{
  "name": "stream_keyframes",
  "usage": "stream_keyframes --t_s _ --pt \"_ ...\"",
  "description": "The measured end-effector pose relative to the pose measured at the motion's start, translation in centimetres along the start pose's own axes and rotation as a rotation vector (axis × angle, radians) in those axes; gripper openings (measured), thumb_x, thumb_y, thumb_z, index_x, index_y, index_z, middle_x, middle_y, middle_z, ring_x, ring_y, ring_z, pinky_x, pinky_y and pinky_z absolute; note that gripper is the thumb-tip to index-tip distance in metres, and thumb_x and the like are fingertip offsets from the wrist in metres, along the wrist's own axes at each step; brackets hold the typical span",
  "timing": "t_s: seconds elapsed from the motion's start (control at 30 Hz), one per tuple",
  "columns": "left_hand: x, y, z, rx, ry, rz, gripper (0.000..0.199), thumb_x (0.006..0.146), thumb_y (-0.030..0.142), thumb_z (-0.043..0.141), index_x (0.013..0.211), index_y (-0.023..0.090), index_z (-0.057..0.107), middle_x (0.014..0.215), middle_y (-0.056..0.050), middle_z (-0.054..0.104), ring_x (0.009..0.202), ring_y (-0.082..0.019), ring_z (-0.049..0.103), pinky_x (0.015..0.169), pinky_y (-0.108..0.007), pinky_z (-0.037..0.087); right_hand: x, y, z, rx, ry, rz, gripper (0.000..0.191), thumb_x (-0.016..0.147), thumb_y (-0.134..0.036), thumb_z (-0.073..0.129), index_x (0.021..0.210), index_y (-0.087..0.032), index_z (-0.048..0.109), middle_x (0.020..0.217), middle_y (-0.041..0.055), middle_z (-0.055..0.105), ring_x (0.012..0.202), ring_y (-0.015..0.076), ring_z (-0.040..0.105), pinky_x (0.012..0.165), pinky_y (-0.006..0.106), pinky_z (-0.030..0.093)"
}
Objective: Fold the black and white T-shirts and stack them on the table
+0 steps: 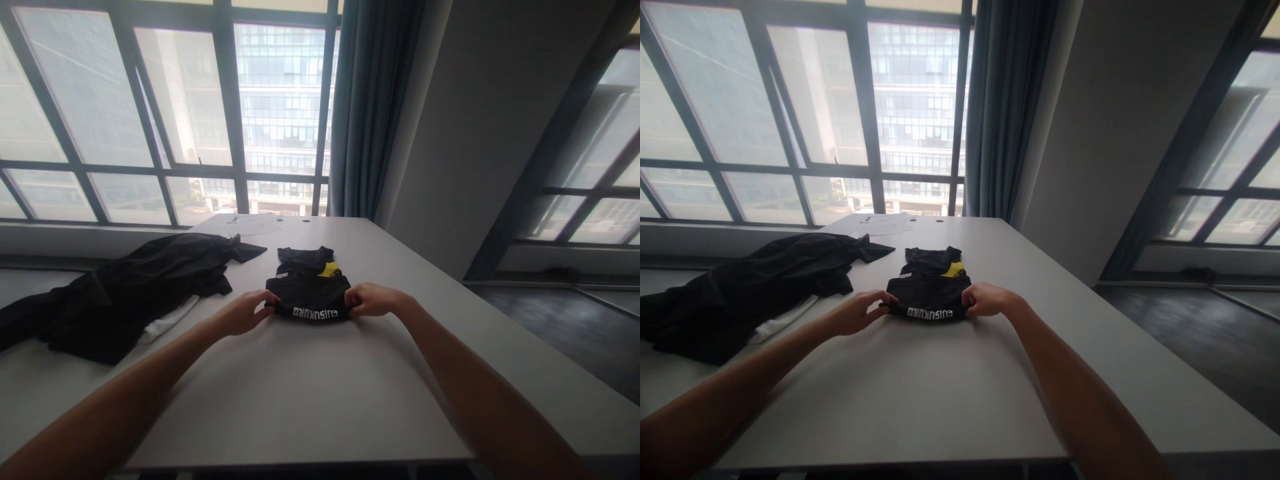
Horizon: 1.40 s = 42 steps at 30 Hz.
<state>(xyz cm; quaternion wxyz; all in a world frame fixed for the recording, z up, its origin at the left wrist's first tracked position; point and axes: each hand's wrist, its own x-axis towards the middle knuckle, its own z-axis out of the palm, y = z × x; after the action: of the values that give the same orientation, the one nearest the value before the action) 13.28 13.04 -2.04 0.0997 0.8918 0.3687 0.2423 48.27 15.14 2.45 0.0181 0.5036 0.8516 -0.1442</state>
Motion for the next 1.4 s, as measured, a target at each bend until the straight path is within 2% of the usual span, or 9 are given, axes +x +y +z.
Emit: stream_keyframes --t_s 0.1,0.2,0.33,0.5,0.7,0.93,1.13,1.3,1.4 --pt "0.2 -0.2 0.2 -0.083 0.148 -0.064 0.024 0.095 0.04 0.045 0.095 0.019 0.056 0.078 -0.003 0.067 0.062 -0.015 0.058 0.061 -0.027 0.046 0.2 0.8 -0.3 0.105 0.251 -0.082 0.017 0.079 -0.026 0.061 0.093 -0.019 0.066 0.107 0.0068 0.066 0.092 0.0196 0.059 0.078 0.028 0.045" --pt "0.5 -0.2 0.5 -0.183 0.263 -0.113 0.022 0.094 0.041 0.047 0.092 0.019 0.052 0.068 0.001 0.063 0.057 -0.013 0.054 0.054 -0.024 0.041 0.6 1.6 -0.4 0.298 0.421 -0.062 0.021 0.085 -0.03 0.052 0.097 -0.016 0.062 0.098 0.0066 0.067 0.086 0.0187 0.059 0.075 0.029 0.045" --pt "0.9 -0.1 -0.2 -0.384 0.308 -0.161 0.027 0.088 0.045 0.056 0.091 0.018 0.054 0.057 0.005 0.057 0.051 -0.012 0.052 0.049 -0.021 0.039 0.5 2.0 -0.8 0.561 0.405 -0.106 0.024 0.085 -0.038 0.056 0.093 -0.015 0.058 0.085 0.0039 0.065 0.077 0.0166 0.06 0.068 0.028 0.047" --pt "2.5 -0.3 -4.1 -0.643 0.251 -0.134 0.035 0.082 0.048 0.067 0.089 0.016 0.059 0.061 0.002 0.064 0.054 -0.014 0.061 0.052 -0.025 0.049 -0.1 1.7 -2.5 0.871 0.24 -0.234 0.042 0.08 -0.051 0.068 0.097 -0.015 0.058 0.088 0.0061 0.069 0.076 0.0186 0.067 0.062 0.028 0.054" --pt "7.7 -2.6 -7.2 -0.557 0.433 -0.184 0.032 0.079 0.043 0.071 0.089 0.014 0.064 0.064 -0.001 0.068 0.055 -0.015 0.065 0.05 -0.025 0.052 4.1 2.3 -5.0 0.886 0.634 -0.171 0.037 0.078 -0.046 0.073 0.095 -0.015 0.06 0.076 0.0037 0.069 0.064 0.0162 0.065 0.055 0.026 0.053" --pt "12.9 -8.1 -3.6 -0.346 0.501 -0.346 0.023 0.084 0.032 0.065 0.091 0.011 0.068 0.073 -0.007 0.073 0.063 -0.018 0.068 0.058 -0.03 0.056 11.3 4.4 -3.9 0.648 0.83 0.047 0.022 0.086 -0.031 0.063 0.1 -0.014 0.066 0.09 0.0081 0.073 0.077 0.0178 0.068 0.071 0.029 0.054" --pt "14.8 -11.2 -1.6 -0.176 0.448 -0.497 0.028 0.089 0.031 0.059 0.103 0.01 0.07 0.092 -0.013 0.075 0.079 -0.022 0.071 0.071 -0.033 0.058 14.5 5.1 -3.0 0.41 0.802 0.205 0.027 0.089 -0.032 0.06 0.107 -0.014 0.069 0.098 0.0098 0.073 0.088 0.0197 0.068 0.081 0.028 0.051" --pt "14.4 -9.0 1.4 0.076 0.455 -0.443 0.034 0.09 0.021 0.051 0.119 0.013 0.066 0.125 -0.015 0.067 0.119 -0.027 0.06 0.103 -0.041 0.046 14.0 1.2 -1.3 0.001 0.769 0.201 0.048 0.095 -0.034 0.051 0.135 -0.009 0.056 0.136 0.0178 0.058 0.127 0.0274 0.052 0.11 0.04 0.034" --pt "13.5 -5.7 4.6 0.249 0.225 -0.206 0.038 0.096 0.03 0.043 0.126 0.019 0.063 0.133 -0.01 0.063 0.127 -0.025 0.054 0.112 -0.041 0.037 13.8 -1.7 0.8 -0.098 0.548 0.046 0.055 0.097 -0.043 0.043 0.144 -0.015 0.048 0.15 0.0145 0.044 0.141 0.0272 0.036 0.118 0.046 0.019"
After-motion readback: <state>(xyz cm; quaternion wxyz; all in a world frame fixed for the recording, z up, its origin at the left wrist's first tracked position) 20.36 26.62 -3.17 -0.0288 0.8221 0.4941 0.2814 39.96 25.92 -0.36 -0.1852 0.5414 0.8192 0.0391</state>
